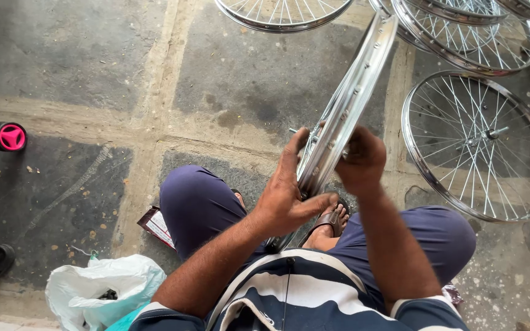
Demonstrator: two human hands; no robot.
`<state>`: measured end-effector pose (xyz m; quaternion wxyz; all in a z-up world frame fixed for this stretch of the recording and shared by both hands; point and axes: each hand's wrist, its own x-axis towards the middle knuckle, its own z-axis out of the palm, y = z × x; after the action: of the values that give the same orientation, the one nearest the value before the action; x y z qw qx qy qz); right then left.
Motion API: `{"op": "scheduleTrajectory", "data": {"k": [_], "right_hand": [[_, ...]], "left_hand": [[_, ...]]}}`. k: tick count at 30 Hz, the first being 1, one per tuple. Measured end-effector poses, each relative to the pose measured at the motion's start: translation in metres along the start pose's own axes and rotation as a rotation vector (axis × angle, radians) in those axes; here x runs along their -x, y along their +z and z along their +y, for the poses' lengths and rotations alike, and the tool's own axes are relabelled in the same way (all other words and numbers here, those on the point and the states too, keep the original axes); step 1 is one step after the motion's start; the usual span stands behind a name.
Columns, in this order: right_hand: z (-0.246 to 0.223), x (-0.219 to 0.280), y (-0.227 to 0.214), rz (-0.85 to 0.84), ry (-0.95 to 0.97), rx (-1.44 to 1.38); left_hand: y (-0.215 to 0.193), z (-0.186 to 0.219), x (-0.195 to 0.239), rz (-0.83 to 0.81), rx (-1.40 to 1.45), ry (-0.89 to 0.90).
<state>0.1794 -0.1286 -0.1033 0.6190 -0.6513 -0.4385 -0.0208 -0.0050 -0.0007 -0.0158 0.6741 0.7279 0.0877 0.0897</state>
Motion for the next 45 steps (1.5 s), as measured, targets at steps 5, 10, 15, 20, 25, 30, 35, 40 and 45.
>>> {"op": "scheduleTrajectory", "data": {"k": [5,10,15,20,25,30,35,40,45], "right_hand": [[-0.032,0.006,0.014,0.097,-0.180,0.169],[-0.021,-0.018,-0.030,-0.434,0.440,-0.929],[0.007,0.004,-0.009,-0.125,0.229,-0.872],[-0.011,0.017,0.035,0.093,0.065,-0.436],[-0.027,-0.050,-0.025,-0.732,0.136,-0.837],[-0.036,-0.043,0.003,-0.196,-0.067,-0.299],[-0.032,0.005,0.021,0.151,-0.263,0.280],[-0.012,-0.005,-0.031,-0.176,0.240,-0.777],[-0.018,-0.044,-0.044,-0.582,0.467,-1.030]], "left_hand": [[0.007,-0.012,0.002,0.022,-0.142,0.097],[0.002,-0.013,0.002,0.011,-0.087,0.113],[0.008,-0.015,0.003,-0.018,-0.091,0.092],[0.009,-0.012,0.002,0.008,-0.160,0.083],[0.001,-0.010,0.003,-0.015,-0.076,0.057],[0.003,-0.011,0.001,0.019,-0.089,0.103],[0.007,-0.011,0.001,-0.006,-0.100,0.096],[0.002,-0.007,0.002,0.003,-0.147,0.076],[0.008,-0.001,0.001,-0.055,-0.206,0.014]]}}
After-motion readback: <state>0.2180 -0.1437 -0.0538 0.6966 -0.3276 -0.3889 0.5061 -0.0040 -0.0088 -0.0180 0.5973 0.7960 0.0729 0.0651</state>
